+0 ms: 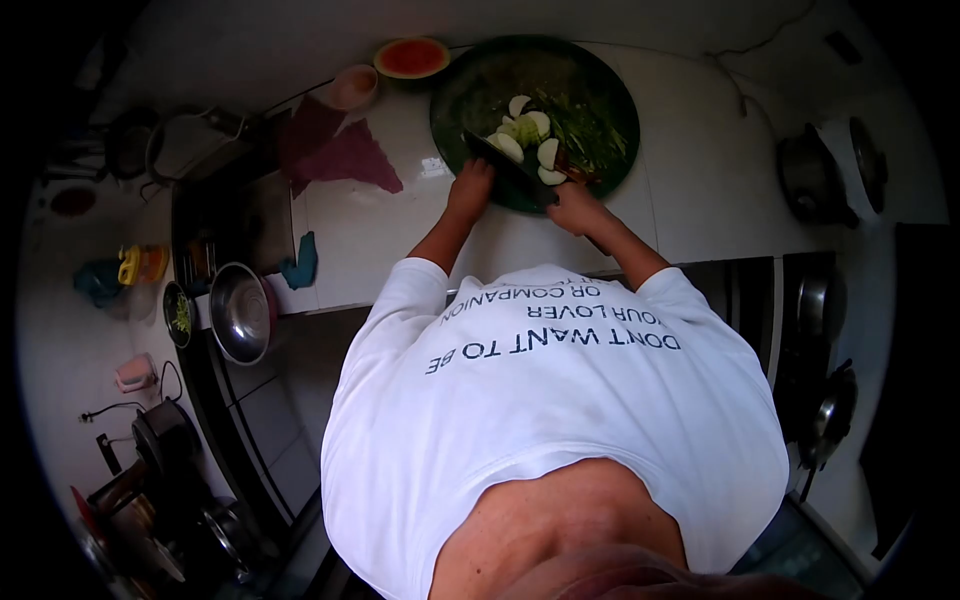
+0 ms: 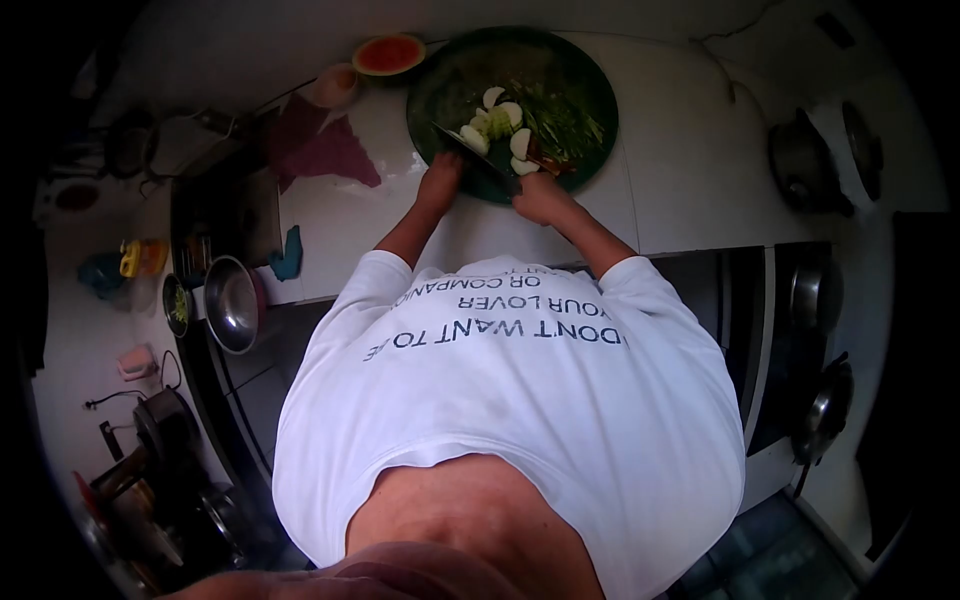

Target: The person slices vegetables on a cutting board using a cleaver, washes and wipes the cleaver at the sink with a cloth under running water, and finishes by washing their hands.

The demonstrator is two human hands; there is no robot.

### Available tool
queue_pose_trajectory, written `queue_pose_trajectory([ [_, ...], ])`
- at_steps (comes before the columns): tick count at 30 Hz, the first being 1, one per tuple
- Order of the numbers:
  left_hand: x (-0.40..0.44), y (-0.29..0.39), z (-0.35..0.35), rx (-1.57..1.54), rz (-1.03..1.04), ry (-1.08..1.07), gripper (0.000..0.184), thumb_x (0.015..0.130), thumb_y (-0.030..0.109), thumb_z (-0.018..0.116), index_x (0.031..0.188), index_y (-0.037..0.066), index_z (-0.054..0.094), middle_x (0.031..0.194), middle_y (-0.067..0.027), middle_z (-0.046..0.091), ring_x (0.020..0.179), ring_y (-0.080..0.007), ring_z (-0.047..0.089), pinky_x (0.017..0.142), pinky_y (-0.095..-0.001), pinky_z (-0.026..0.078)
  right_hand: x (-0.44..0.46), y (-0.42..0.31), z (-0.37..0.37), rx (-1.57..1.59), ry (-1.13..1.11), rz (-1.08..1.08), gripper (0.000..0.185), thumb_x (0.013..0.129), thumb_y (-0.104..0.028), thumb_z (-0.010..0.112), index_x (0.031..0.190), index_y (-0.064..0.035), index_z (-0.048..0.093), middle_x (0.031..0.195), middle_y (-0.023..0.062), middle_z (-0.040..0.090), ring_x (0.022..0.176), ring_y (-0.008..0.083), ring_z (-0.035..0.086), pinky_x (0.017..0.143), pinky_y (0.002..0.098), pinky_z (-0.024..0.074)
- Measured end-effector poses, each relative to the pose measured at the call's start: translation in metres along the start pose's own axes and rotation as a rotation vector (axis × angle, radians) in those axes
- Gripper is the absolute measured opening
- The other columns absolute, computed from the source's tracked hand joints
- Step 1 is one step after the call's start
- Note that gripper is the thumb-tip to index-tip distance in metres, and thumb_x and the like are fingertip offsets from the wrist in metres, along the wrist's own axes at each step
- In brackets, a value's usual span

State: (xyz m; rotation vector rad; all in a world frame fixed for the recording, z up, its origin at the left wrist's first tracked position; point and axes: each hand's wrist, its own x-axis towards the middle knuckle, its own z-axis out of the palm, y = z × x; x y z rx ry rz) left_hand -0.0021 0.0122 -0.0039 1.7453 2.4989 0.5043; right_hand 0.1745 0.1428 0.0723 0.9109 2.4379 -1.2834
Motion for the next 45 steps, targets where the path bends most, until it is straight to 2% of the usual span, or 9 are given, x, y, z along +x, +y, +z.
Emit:
queue_pose_trajectory([
  [11,-0.008,-0.001,-0.003,-0.015,0.069,0.125,0.023,0.074,0.004,0.050,0.096,0.002,0.058,0.095,-0.0141,0.056,0.093,-0.0319,0.053,0.075,-0.0400,0.049,-0.002,-0.005,-0.005,-0.009,-0.059,0.032,0.021,0.077,-0.012,0.053,0.082,0.0071,0.059,0.059,0.0175,0.059,0.043,0.0251,0.057,0.042,0.0367,0.0444],
  [17,-0.009,-0.005,0.002,0.046,0.043,0.017,0.020,0.074,0.004,0.051,0.093,0.003,0.058,0.098,-0.0128,0.056,0.096,-0.0314,0.053,0.072,-0.0395,0.050,0.019,0.019,0.010,-0.015,-0.100,0.133,0.021,0.075,-0.013,0.055,0.083,0.0063,0.060,0.061,0.0160,0.059,0.044,0.0244,0.057,0.042,0.0363,0.0444],
  [23,-0.018,0.006,-0.006,-0.048,-0.001,0.108,0.030,0.070,0.000,0.052,0.100,0.004,0.056,0.105,-0.0116,0.055,0.102,-0.0322,0.051,0.073,-0.0414,0.049,0.016,0.029,-0.008,0.048,-0.012,0.115,0.025,0.075,-0.013,0.053,0.087,0.0075,0.061,0.065,0.0190,0.061,0.048,0.0280,0.059,0.045,0.0381,0.0467],
  [29,0.003,-0.008,0.006,-0.092,0.109,0.158,0.031,0.074,0.001,0.050,0.104,0.002,0.055,0.108,-0.0154,0.055,0.102,-0.0348,0.051,0.084,-0.0415,0.045,0.030,0.031,-0.032,0.027,0.107,0.121,0.028,0.073,-0.012,0.054,0.094,0.0048,0.063,0.078,0.0221,0.064,0.062,0.0299,0.064,0.051,0.0381,0.0494],
  [32,0.036,0.001,0.007,-0.103,0.114,0.048,0.030,0.074,0.002,0.049,0.104,0.002,0.056,0.106,-0.0165,0.055,0.099,-0.0354,0.051,0.083,-0.0418,0.045,0.068,0.066,-0.021,-0.125,0.170,0.012,0.030,0.073,-0.013,0.054,0.097,0.0028,0.064,0.082,0.0224,0.064,0.067,0.0308,0.065,0.054,0.0394,0.0505],
  [35,0.054,0.000,0.017,-0.007,0.091,-0.012,0.031,0.073,0.002,0.049,0.104,0.002,0.056,0.103,-0.0170,0.055,0.097,-0.0356,0.052,0.082,-0.0417,0.045,0.046,0.028,-0.031,-0.037,0.095,0.174,0.030,0.073,-0.015,0.055,0.096,0.0018,0.064,0.083,0.0235,0.064,0.071,0.0345,0.065,0.062,0.0416,0.0510],
  [38,0.057,-0.004,0.018,-0.031,0.115,-0.016,0.030,0.074,0.002,0.049,0.103,0.002,0.057,0.102,-0.0170,0.056,0.096,-0.0353,0.052,0.083,-0.0413,0.046,0.046,0.033,-0.026,-0.007,0.154,0.067,0.030,0.072,-0.015,0.055,0.094,0.0033,0.064,0.084,0.0247,0.064,0.075,0.0380,0.063,0.068,0.0428,0.0505],
  [41,0.052,-0.007,0.015,-0.040,0.136,0.000,0.027,0.075,0.002,0.048,0.099,0.002,0.058,0.101,-0.0174,0.057,0.096,-0.0347,0.053,0.082,-0.0413,0.046,0.027,0.018,-0.027,-0.035,0.188,-0.077,0.031,0.071,-0.014,0.054,0.095,0.0055,0.063,0.082,0.0257,0.063,0.075,0.0391,0.063,0.068,0.0428,0.0500],
  [45,0.057,-0.004,0.020,0.038,0.086,-0.067,0.024,0.076,0.003,0.047,0.097,0.002,0.058,0.100,-0.0180,0.057,0.096,-0.0343,0.053,0.081,-0.0418,0.047,0.037,0.019,-0.017,-0.042,0.041,0.072,0.030,0.073,-0.014,0.055,0.093,0.0061,0.063,0.077,0.0241,0.063,0.069,0.0363,0.062,0.063,0.0423,0.0489],
])
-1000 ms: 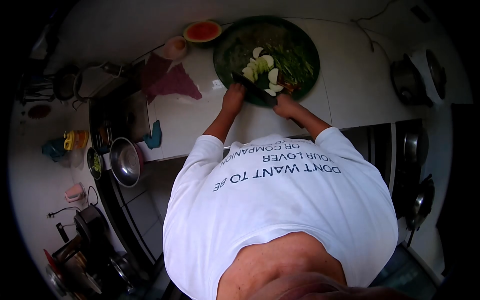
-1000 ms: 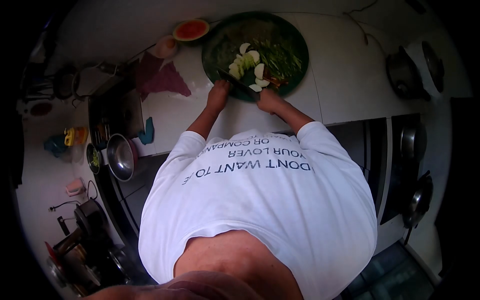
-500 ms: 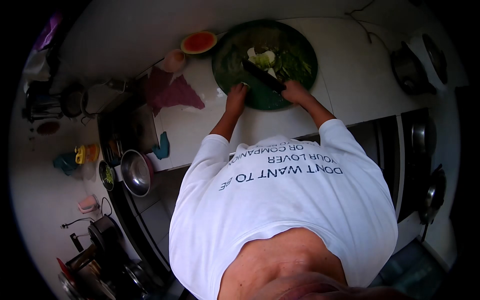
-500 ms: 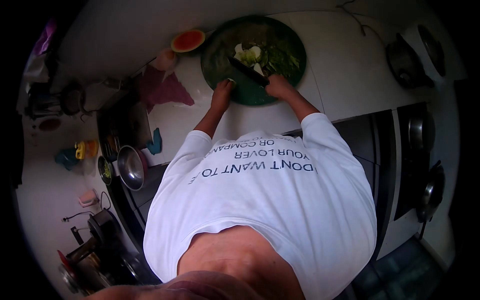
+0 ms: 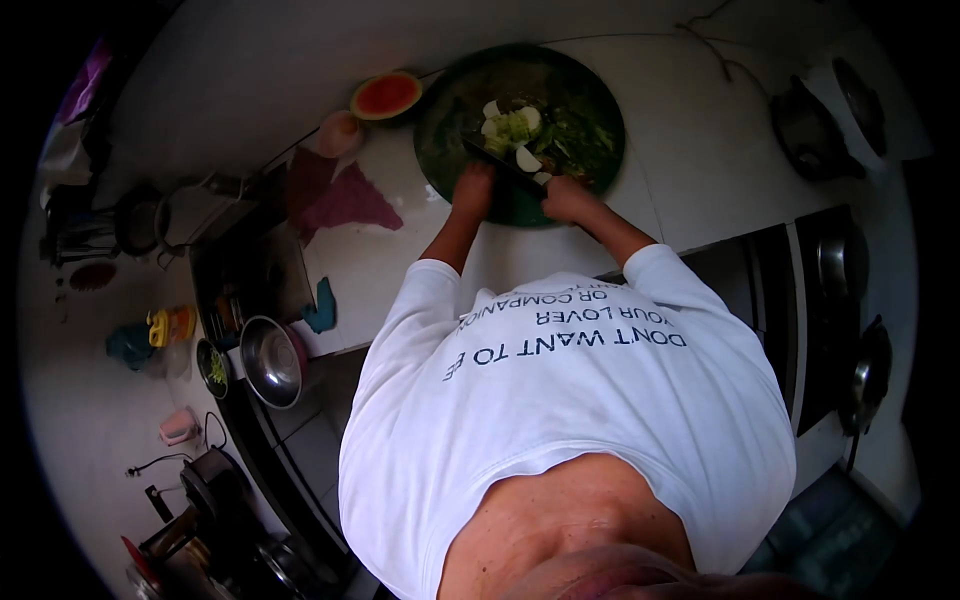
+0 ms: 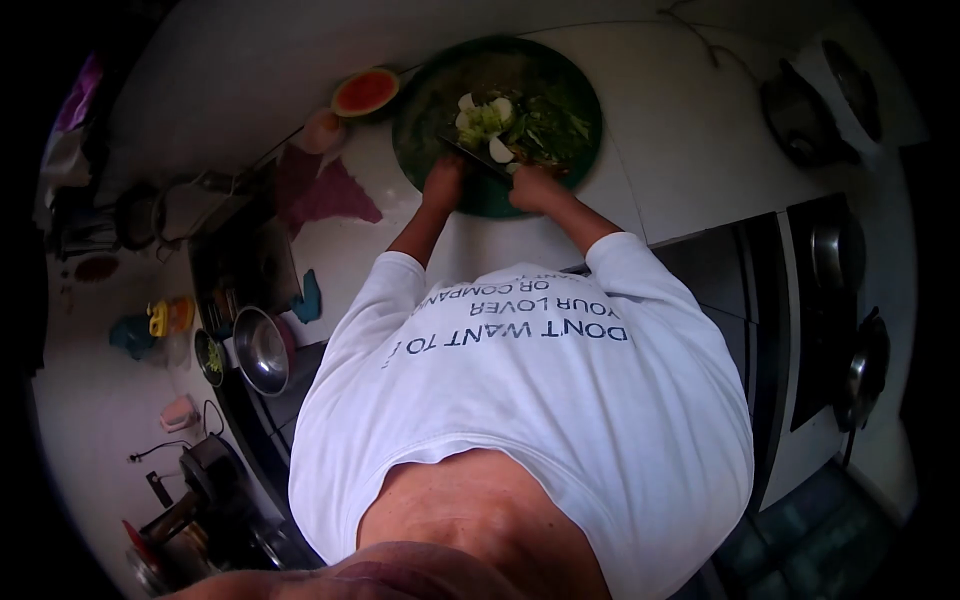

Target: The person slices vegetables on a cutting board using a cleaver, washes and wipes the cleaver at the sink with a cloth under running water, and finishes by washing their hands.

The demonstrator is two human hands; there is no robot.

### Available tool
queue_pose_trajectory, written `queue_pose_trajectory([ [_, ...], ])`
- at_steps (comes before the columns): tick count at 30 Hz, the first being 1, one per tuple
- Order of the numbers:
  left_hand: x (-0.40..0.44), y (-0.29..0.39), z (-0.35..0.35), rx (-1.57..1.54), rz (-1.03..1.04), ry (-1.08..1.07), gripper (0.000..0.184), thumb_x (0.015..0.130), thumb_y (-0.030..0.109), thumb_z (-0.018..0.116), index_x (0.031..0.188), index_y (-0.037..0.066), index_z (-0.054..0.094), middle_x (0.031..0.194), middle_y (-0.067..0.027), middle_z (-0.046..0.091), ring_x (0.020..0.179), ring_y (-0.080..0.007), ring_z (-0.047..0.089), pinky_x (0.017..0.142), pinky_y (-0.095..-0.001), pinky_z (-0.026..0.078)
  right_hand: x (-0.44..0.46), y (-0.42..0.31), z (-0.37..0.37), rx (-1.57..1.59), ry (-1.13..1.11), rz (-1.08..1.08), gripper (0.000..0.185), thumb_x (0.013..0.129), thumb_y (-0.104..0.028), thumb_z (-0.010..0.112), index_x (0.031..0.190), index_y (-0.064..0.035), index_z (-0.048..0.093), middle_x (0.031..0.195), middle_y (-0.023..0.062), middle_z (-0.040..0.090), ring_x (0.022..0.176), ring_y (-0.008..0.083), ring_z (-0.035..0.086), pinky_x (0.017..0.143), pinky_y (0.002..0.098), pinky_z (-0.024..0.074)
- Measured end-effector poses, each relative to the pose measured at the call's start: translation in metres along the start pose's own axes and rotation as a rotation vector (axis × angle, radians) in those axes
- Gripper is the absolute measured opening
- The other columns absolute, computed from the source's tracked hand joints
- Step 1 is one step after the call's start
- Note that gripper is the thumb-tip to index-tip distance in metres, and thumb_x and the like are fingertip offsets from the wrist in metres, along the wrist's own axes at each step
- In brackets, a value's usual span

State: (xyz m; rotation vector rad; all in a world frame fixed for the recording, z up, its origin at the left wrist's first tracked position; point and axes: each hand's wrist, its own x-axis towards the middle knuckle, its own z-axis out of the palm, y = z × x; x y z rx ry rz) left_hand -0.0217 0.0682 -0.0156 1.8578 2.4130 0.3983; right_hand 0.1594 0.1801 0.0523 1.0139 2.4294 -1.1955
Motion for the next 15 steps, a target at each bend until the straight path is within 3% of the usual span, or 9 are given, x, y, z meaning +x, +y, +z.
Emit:
queue_pose_trajectory([
  [2,0.003,-0.002,-0.004,-0.057,-0.024,-0.014,0.024,0.076,0.003,0.047,0.097,0.003,0.058,0.099,-0.0184,0.057,0.096,-0.0342,0.053,0.081,-0.0420,0.047,0.007,0.002,0.000,-0.036,-0.031,0.055,0.025,0.073,-0.013,0.056,0.089,0.0041,0.064,0.069,0.0220,0.061,0.059,0.0322,0.061,0.054,0.0411,0.0474],
  [5,-0.005,-0.003,0.000,-0.011,-0.003,0.056,0.023,0.076,0.003,0.047,0.096,0.003,0.057,0.098,-0.0181,0.057,0.096,-0.0340,0.053,0.080,-0.0423,0.047,0.008,0.009,0.004,0.005,0.095,-0.112,0.023,0.073,-0.011,0.055,0.087,0.0056,0.063,0.063,0.0199,0.059,0.049,0.0284,0.058,0.046,0.0405,0.0451],
  [8,-0.013,0.004,-0.014,-0.038,0.050,0.086,0.023,0.076,0.003,0.047,0.096,0.003,0.057,0.097,-0.0177,0.057,0.096,-0.0338,0.053,0.081,-0.0423,0.047,-0.007,-0.002,0.010,-0.012,0.128,-0.124,0.023,0.072,-0.011,0.056,0.084,0.0068,0.063,0.064,0.0199,0.060,0.048,0.0287,0.058,0.046,0.0395,0.0456],
  [11,-0.012,0.000,-0.009,-0.006,0.025,0.051,0.023,0.075,0.003,0.047,0.096,0.003,0.057,0.098,-0.0175,0.057,0.096,-0.0338,0.053,0.081,-0.0422,0.047,0.008,0.003,0.010,-0.043,-0.052,0.046,0.022,0.072,-0.011,0.056,0.083,0.0062,0.063,0.065,0.0199,0.061,0.047,0.0282,0.058,0.046,0.0381,0.0459],
  [15,-0.020,-0.007,-0.004,-0.056,0.076,0.134,0.023,0.075,0.003,0.047,0.096,0.002,0.057,0.097,-0.0168,0.057,0.095,-0.0337,0.053,0.082,-0.0422,0.046,-0.011,-0.014,0.001,0.047,0.063,-0.022,0.022,0.072,-0.010,0.054,0.083,0.0067,0.062,0.064,0.0192,0.060,0.047,0.0278,0.059,0.043,0.0382,0.0455],
])
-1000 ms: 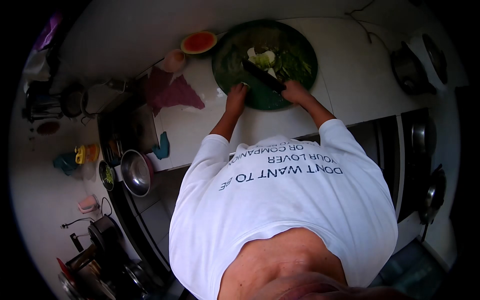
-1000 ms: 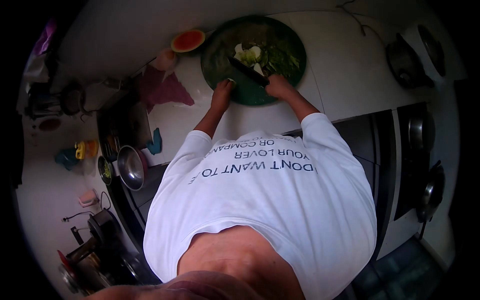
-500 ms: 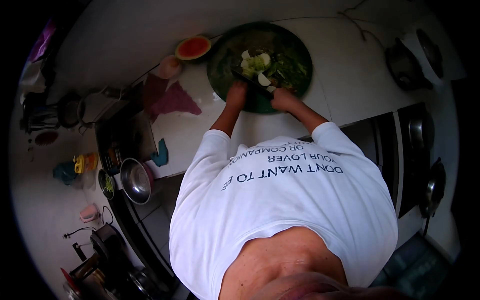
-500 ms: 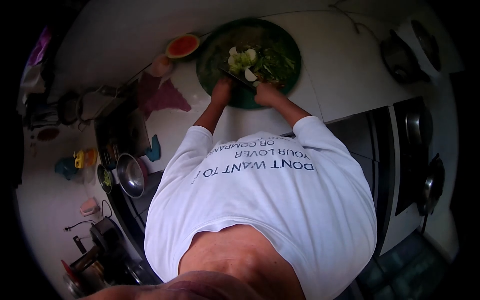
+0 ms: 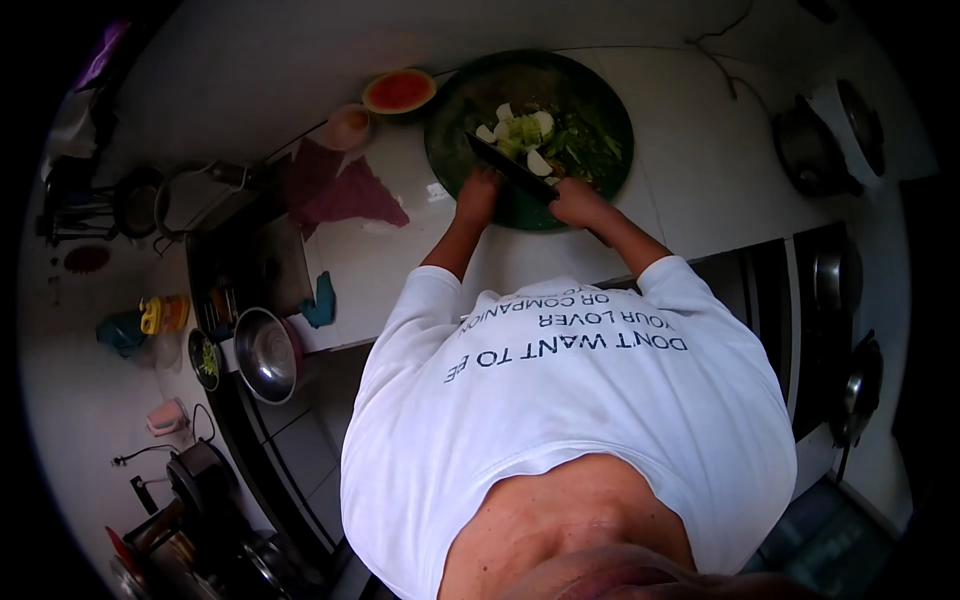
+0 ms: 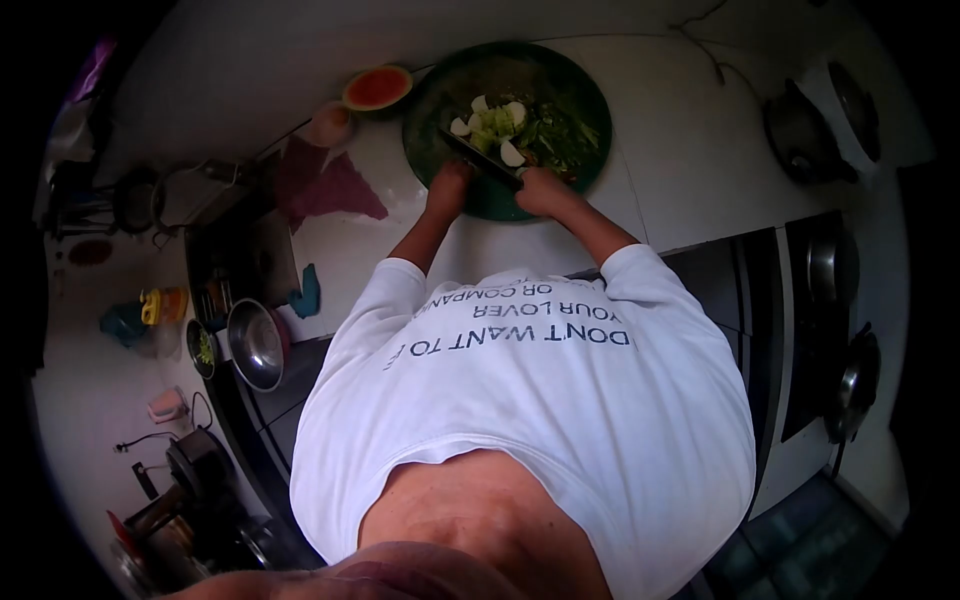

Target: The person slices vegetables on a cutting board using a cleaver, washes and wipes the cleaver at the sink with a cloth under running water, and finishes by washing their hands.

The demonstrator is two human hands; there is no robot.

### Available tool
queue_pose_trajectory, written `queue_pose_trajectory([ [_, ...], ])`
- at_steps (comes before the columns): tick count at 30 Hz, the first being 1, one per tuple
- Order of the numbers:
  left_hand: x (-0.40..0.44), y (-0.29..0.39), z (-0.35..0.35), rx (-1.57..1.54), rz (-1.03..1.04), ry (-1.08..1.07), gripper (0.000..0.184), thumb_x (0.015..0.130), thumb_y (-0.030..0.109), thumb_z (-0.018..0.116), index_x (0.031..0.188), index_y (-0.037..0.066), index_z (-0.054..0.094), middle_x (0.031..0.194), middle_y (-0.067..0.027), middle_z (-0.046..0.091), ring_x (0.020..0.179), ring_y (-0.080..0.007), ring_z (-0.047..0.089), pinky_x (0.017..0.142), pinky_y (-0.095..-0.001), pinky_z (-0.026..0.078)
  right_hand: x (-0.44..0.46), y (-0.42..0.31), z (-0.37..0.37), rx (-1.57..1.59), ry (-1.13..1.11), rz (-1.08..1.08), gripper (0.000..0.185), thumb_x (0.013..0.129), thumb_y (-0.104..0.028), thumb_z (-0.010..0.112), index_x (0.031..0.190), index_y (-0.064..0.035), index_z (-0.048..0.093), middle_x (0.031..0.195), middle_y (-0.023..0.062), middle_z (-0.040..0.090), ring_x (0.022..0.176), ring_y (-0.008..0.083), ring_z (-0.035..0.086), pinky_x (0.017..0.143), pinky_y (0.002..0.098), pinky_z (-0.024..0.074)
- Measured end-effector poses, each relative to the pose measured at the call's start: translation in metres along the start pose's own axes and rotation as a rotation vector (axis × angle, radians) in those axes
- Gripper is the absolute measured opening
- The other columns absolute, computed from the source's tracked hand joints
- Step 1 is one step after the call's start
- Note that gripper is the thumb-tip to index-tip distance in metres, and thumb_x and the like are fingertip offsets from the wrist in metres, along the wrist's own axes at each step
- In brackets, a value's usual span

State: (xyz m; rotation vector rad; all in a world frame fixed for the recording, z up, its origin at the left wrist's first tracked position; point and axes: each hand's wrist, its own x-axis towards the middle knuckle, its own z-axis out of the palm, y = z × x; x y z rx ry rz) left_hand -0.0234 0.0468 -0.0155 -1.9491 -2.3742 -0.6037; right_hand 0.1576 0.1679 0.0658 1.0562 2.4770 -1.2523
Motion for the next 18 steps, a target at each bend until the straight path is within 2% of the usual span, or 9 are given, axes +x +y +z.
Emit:
queue_pose_trajectory([
  [2,-0.004,0.004,-0.006,-0.037,0.025,0.041,0.021,0.076,0.004,0.047,0.095,0.002,0.056,0.096,-0.0166,0.056,0.094,-0.0338,0.053,0.082,-0.0426,0.046,-0.007,-0.004,0.003,-0.036,0.029,-0.004,0.022,0.072,-0.010,0.053,0.083,0.0069,0.062,0.062,0.0188,0.060,0.047,0.0275,0.059,0.043,0.0384,0.0458],
  [5,-0.003,0.002,-0.001,0.008,-0.063,-0.072,0.018,0.076,0.005,0.047,0.092,0.002,0.055,0.096,-0.0168,0.056,0.095,-0.0344,0.052,0.081,-0.0431,0.045,0.007,0.009,0.018,-0.064,-0.109,0.133,0.021,0.072,-0.010,0.054,0.082,0.0070,0.062,0.062,0.0190,0.060,0.048,0.0278,0.059,0.044,0.0379,0.0465],
  [8,-0.002,-0.001,-0.001,-0.017,-0.052,-0.048,0.017,0.076,0.005,0.047,0.091,0.002,0.055,0.095,-0.0171,0.055,0.093,-0.0350,0.052,0.079,-0.0434,0.046,0.008,0.002,0.011,-0.133,-0.040,-0.011,0.020,0.073,-0.009,0.053,0.082,0.0070,0.062,0.063,0.0197,0.060,0.047,0.0278,0.059,0.043,0.0375,0.0460],
  [11,-0.007,-0.001,-0.001,-0.028,-0.015,0.043,0.017,0.077,0.005,0.046,0.091,0.002,0.055,0.094,-0.0167,0.056,0.092,-0.0350,0.053,0.078,-0.0428,0.046,-0.011,-0.008,0.010,-0.038,-0.014,-0.017,0.021,0.073,-0.010,0.053,0.082,0.0075,0.061,0.062,0.0193,0.060,0.046,0.0273,0.059,0.042,0.0378,0.0456],
  [14,-0.006,-0.001,-0.003,-0.009,-0.015,-0.018,0.017,0.076,0.005,0.047,0.090,0.003,0.056,0.092,-0.0162,0.056,0.090,-0.0346,0.053,0.079,-0.0427,0.046,-0.014,-0.011,0.010,-0.088,-0.107,0.097,0.023,0.073,-0.010,0.051,0.082,0.0084,0.062,0.065,0.0233,0.061,0.051,0.0300,0.061,0.047,0.0396,0.0495],
  [18,-0.011,-0.005,-0.005,0.007,-0.006,-0.031,0.018,0.074,0.003,0.048,0.089,0.003,0.056,0.092,-0.0160,0.056,0.090,-0.0341,0.053,0.079,-0.0426,0.046,-0.008,-0.011,0.008,-0.004,-0.076,0.068,0.022,0.073,-0.010,0.052,0.082,0.0084,0.061,0.064,0.0222,0.060,0.049,0.0291,0.060,0.047,0.0385,0.0492],
])
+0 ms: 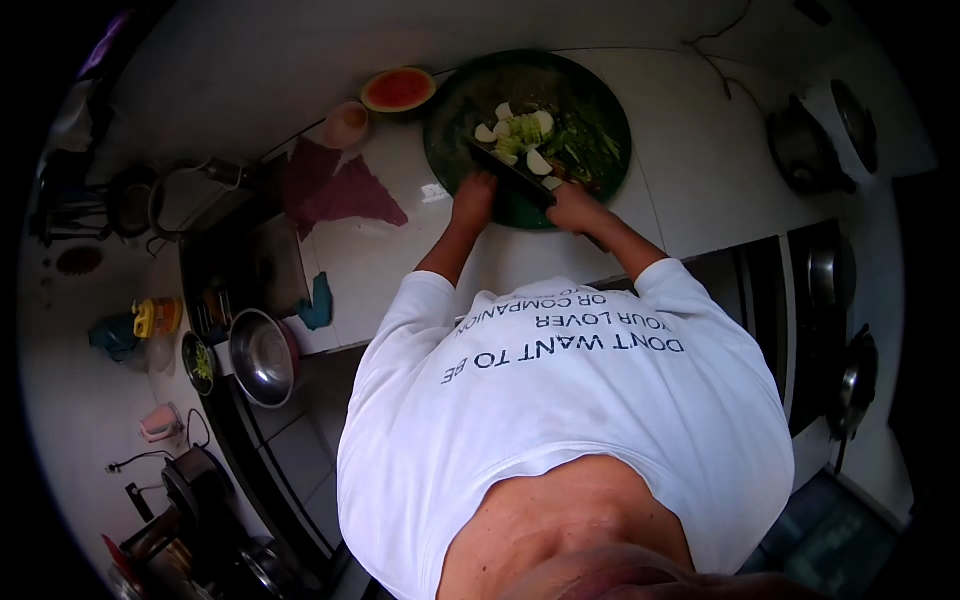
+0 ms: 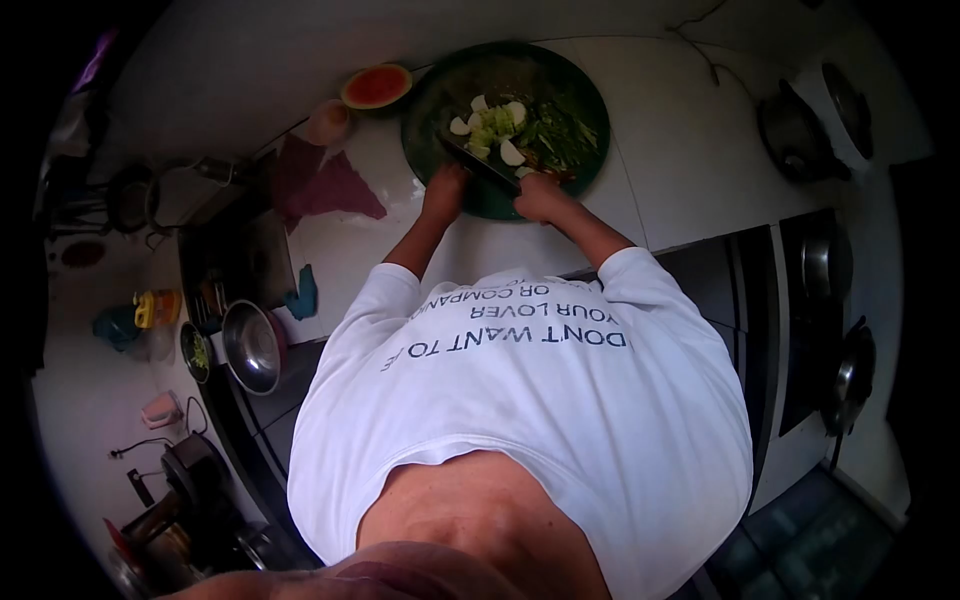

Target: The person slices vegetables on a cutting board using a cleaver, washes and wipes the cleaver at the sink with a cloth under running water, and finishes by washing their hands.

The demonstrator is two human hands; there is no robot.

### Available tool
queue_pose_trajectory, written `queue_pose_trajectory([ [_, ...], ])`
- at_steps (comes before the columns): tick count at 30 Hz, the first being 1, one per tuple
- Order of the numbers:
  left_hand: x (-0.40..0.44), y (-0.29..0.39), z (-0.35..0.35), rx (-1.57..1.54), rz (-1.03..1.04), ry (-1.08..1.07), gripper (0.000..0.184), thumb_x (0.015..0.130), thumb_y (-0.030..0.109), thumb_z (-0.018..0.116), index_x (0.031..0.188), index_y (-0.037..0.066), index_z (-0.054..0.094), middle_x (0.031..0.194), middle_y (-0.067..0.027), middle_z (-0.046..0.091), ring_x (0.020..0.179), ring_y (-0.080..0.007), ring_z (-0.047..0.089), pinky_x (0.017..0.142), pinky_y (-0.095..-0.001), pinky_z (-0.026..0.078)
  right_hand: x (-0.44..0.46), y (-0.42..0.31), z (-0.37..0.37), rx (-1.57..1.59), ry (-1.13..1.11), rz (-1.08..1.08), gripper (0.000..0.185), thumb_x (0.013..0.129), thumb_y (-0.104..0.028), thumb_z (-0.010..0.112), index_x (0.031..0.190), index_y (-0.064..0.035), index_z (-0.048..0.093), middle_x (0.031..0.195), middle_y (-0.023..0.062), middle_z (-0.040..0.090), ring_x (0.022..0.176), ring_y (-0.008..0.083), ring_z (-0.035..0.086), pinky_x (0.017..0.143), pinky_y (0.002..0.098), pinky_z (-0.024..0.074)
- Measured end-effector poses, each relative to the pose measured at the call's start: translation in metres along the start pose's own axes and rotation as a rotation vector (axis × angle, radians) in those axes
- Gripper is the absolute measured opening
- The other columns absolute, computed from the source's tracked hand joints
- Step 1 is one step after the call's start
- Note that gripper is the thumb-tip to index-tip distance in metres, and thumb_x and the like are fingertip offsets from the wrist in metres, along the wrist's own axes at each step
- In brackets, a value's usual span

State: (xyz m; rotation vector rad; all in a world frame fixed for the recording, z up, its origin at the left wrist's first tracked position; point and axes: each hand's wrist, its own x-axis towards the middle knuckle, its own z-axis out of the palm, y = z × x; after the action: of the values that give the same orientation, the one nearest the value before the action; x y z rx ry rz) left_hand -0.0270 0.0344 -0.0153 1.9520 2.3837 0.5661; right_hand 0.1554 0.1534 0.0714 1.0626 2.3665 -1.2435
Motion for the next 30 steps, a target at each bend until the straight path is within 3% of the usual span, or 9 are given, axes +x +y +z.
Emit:
queue_pose_trajectory([
  [2,-0.004,-0.002,0.004,-0.015,0.015,0.027,0.019,0.073,0.002,0.049,0.090,0.003,0.057,0.092,-0.0160,0.056,0.090,-0.0339,0.053,0.078,-0.0424,0.046,-0.011,-0.004,0.000,0.013,0.049,-0.070,0.022,0.074,-0.011,0.053,0.083,0.0077,0.061,0.060,0.0186,0.059,0.045,0.0275,0.058,0.045,0.0371,0.0477],
  [5,-0.007,0.002,0.000,0.034,-0.023,-0.044,0.019,0.073,0.002,0.049,0.091,0.003,0.057,0.091,-0.0160,0.056,0.090,-0.0340,0.053,0.077,-0.0420,0.047,0.012,0.017,0.023,-0.121,-0.033,-0.004,0.022,0.074,-0.011,0.054,0.084,0.0066,0.061,0.061,0.0188,0.059,0.047,0.0280,0.059,0.047,0.0373,0.0483],
  [8,-0.005,-0.002,0.004,-0.007,-0.006,0.052,0.018,0.073,0.002,0.049,0.090,0.003,0.056,0.091,-0.0162,0.056,0.090,-0.0342,0.053,0.076,-0.0420,0.048,0.007,0.004,0.011,-0.070,-0.023,0.036,0.023,0.073,-0.012,0.053,0.085,0.0063,0.061,0.063,0.0204,0.060,0.048,0.0285,0.059,0.047,0.0371,0.0486],
  [11,-0.010,-0.001,0.001,0.020,0.008,0.037,0.018,0.073,0.002,0.049,0.090,0.003,0.057,0.092,-0.0161,0.056,0.091,-0.0343,0.053,0.075,-0.0425,0.048,-0.002,0.006,0.016,-0.059,0.038,-0.092,0.024,0.073,-0.012,0.053,0.087,0.0061,0.061,0.064,0.0196,0.061,0.048,0.0284,0.059,0.046,0.0370,0.0484],
  [14,-0.010,-0.002,-0.001,-0.006,0.007,-0.016,0.021,0.072,0.001,0.050,0.091,0.003,0.058,0.092,-0.0160,0.056,0.090,-0.0345,0.053,0.075,-0.0422,0.048,0.003,0.013,0.024,-0.098,-0.055,-0.013,0.026,0.074,-0.013,0.053,0.090,0.0062,0.061,0.064,0.0187,0.061,0.048,0.0267,0.059,0.045,0.0365,0.0477],
  [17,-0.012,-0.013,0.018,-0.044,-0.062,0.041,0.022,0.072,0.001,0.050,0.092,0.003,0.058,0.093,-0.0161,0.057,0.089,-0.0347,0.054,0.077,-0.0423,0.048,0.003,0.006,0.017,-0.029,-0.024,0.071,0.022,0.075,-0.012,0.052,0.086,0.0047,0.061,0.061,0.0171,0.060,0.047,0.0250,0.059,0.045,0.0362,0.0475],
  [20,-0.019,0.003,-0.013,-0.030,0.011,-0.017,0.020,0.073,0.002,0.049,0.091,0.002,0.058,0.094,-0.0162,0.057,0.090,-0.0348,0.053,0.078,-0.0427,0.047,-0.019,-0.005,0.011,-0.001,0.041,-0.056,0.022,0.076,-0.013,0.052,0.085,0.0053,0.061,0.060,0.0170,0.059,0.046,0.0245,0.058,0.045,0.0361,0.0473],
  [26,-0.020,-0.004,-0.001,0.052,0.000,0.064,0.013,0.072,0.002,0.050,0.083,0.003,0.058,0.094,-0.0151,0.057,0.093,-0.0327,0.053,0.074,-0.0407,0.048,-0.003,0.004,0.022,-0.014,-0.055,0.037,0.022,0.076,-0.014,0.052,0.084,0.0044,0.061,0.061,0.0175,0.060,0.047,0.0251,0.059,0.045,0.0360,0.0465],
  [30,-0.028,0.001,-0.017,-0.015,-0.020,-0.017,0.017,0.071,0.000,0.050,0.086,0.002,0.059,0.095,-0.0148,0.057,0.093,-0.0332,0.053,0.074,-0.0412,0.048,-0.019,-0.006,0.019,-0.010,0.014,-0.042,0.021,0.076,-0.014,0.052,0.082,0.0036,0.061,0.061,0.0180,0.060,0.047,0.0260,0.059,0.045,0.0364,0.0471],
])
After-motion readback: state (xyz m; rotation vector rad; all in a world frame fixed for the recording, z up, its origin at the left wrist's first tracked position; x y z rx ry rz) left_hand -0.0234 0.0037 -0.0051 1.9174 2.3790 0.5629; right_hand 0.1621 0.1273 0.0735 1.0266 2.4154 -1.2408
